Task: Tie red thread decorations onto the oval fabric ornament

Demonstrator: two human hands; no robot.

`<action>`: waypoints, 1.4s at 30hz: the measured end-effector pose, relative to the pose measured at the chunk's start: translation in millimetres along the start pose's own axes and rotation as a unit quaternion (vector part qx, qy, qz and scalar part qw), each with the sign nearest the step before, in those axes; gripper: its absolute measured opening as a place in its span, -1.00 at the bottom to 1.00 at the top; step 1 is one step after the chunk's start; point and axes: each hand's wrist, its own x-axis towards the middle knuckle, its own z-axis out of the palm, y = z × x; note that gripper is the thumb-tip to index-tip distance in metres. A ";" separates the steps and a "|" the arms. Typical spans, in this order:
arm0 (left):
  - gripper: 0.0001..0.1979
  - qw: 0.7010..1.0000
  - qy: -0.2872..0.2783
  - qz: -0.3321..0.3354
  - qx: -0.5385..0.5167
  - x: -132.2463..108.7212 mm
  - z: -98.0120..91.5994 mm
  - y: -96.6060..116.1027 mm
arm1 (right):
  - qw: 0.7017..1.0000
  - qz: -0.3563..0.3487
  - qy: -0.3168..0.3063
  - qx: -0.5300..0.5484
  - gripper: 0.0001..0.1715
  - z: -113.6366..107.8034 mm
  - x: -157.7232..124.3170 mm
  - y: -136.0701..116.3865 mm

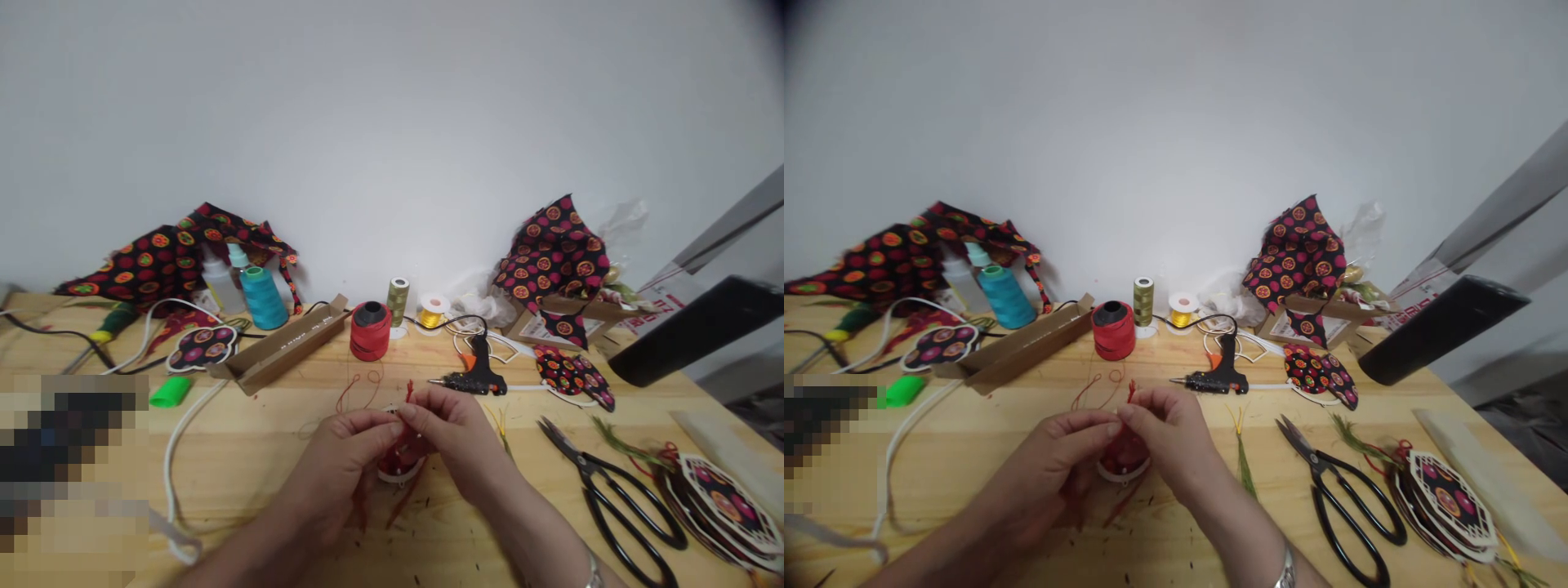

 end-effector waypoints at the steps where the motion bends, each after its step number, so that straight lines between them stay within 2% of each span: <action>1: -0.85 1.000 -0.004 0.000 0.003 -0.6 0.6 0.6 | 1.000 -0.001 0.004 -0.007 -0.68 0.1 0.1 0.4; 10: -0.86 0.999 0.008 -0.032 0.029 -3.6 1.9 0.7 | 0.991 -0.074 0.030 -0.107 -0.79 -6.7 2.3 0.3; 19: -0.87 1.000 0.001 -0.028 0.002 -2.2 2.8 0.3 | 0.988 -0.082 0.030 -0.128 -0.81 -9.4 0.5 2.7; 28: -0.76 1.000 -0.012 -0.015 0.016 3.2 -3.0 -8.6 | 0.988 -0.081 0.053 -0.121 -0.82 -8.7 3.3 -0.6; 36: -0.87 1.000 -0.008 -0.018 -0.010 -2.7 5.7 1.9 | 0.989 -0.074 0.062 -0.108 -0.82 -6.8 2.0 -1.0; 42: -0.84 1.000 0.014 -0.012 0.009 -2.9 4.4 0.5 | 0.990 -0.077 0.057 -0.103 -0.81 -6.4 1.0 -2.1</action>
